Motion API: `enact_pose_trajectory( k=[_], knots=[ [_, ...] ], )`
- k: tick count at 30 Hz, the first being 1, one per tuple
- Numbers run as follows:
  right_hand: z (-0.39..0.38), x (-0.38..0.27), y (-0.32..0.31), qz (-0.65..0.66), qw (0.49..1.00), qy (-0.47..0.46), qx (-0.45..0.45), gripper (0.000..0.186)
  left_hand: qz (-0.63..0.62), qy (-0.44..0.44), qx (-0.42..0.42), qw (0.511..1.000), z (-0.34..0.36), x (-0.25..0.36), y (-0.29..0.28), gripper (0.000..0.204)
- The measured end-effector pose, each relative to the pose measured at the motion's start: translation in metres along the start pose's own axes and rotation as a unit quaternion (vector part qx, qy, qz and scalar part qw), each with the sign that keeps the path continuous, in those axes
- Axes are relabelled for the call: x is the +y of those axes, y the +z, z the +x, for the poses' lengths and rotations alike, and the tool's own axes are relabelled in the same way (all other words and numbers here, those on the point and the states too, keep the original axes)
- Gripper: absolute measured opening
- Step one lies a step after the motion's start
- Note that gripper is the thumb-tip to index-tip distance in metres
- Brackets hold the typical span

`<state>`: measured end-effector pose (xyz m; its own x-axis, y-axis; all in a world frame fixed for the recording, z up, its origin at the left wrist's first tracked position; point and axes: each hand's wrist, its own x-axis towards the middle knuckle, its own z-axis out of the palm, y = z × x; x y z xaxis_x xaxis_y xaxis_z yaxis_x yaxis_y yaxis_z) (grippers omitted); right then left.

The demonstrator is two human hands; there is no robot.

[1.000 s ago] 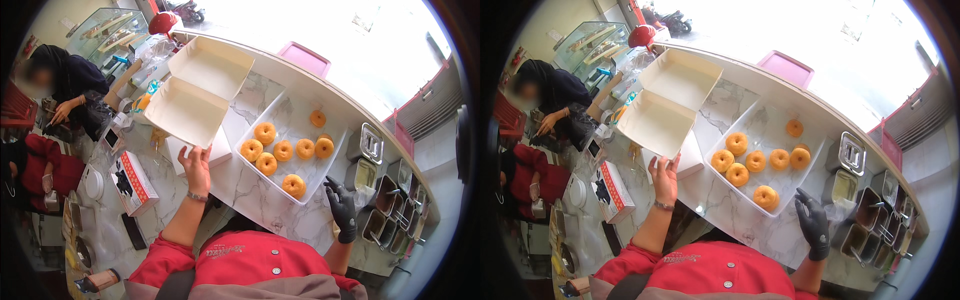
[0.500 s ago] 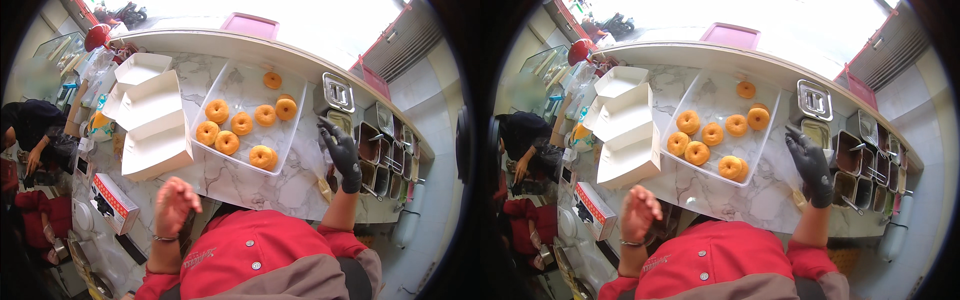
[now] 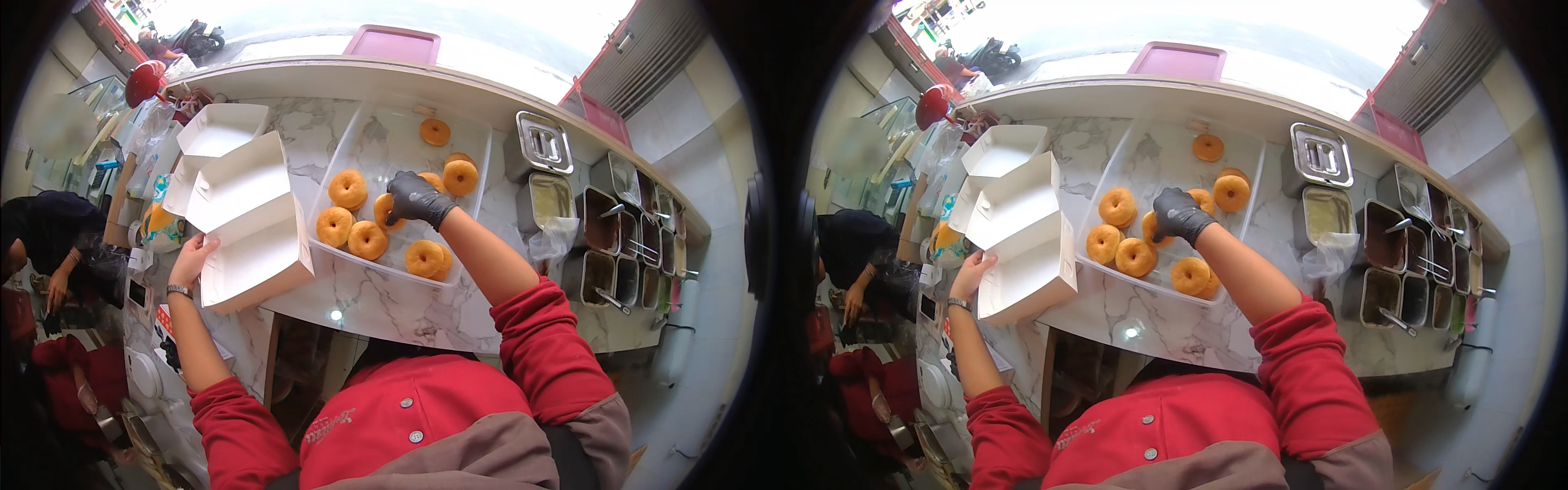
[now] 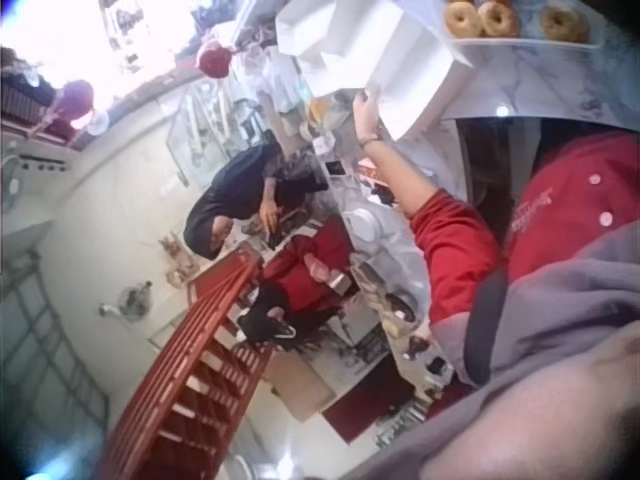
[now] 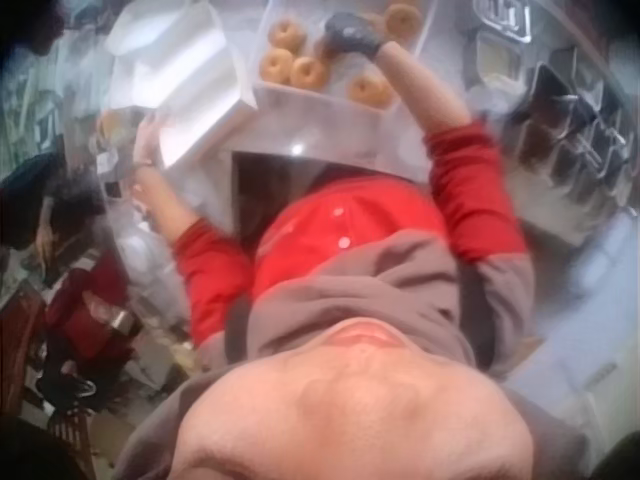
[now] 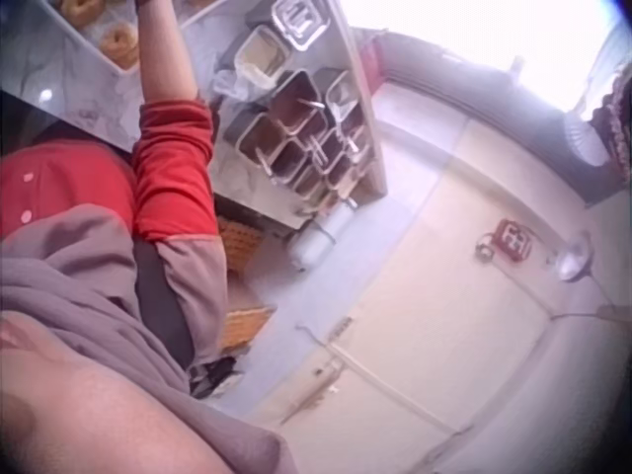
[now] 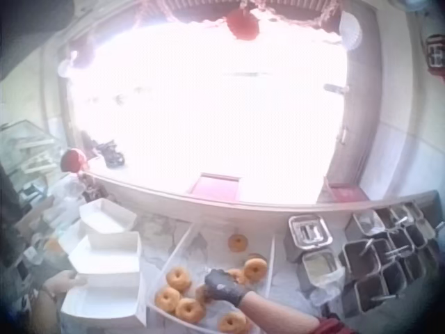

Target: The person, wearing black gloves, picks up plain donuts from a tray, dips them into various glazes and toppings such as chocolate, white icing, and sprinkles, and places the finished donuts into a white cardboard box.

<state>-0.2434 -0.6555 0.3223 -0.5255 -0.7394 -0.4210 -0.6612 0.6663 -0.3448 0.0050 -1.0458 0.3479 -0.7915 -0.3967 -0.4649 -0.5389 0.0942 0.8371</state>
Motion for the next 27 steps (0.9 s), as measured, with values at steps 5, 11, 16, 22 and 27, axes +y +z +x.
enact_pose_trajectory(
  k=[5,11,16,22,27],
  knots=[
    [-0.067,0.002,0.001,0.508,0.859,0.031,0.044,0.043,-0.116,0.067,0.018,0.991,-0.005,-0.03,0.003,0.035],
    [-0.164,0.037,0.019,0.605,0.762,-0.13,0.192,0.041,-0.135,0.081,0.118,0.98,-0.063,-0.009,0.015,0.038],
    [-0.258,0.074,0.02,0.447,0.83,-0.021,0.335,0.046,-0.151,0.089,0.291,0.94,-0.123,0.028,0.076,0.042],
    [-0.37,0.144,0.022,0.856,0.465,-0.146,0.172,0.061,-0.105,0.109,0.232,0.961,-0.177,0.039,0.192,0.045],
    [-0.481,0.262,0.005,0.747,0.551,-0.091,0.36,0.048,-0.148,0.179,0.235,0.944,-0.201,0.025,0.346,0.029]
  ],
)
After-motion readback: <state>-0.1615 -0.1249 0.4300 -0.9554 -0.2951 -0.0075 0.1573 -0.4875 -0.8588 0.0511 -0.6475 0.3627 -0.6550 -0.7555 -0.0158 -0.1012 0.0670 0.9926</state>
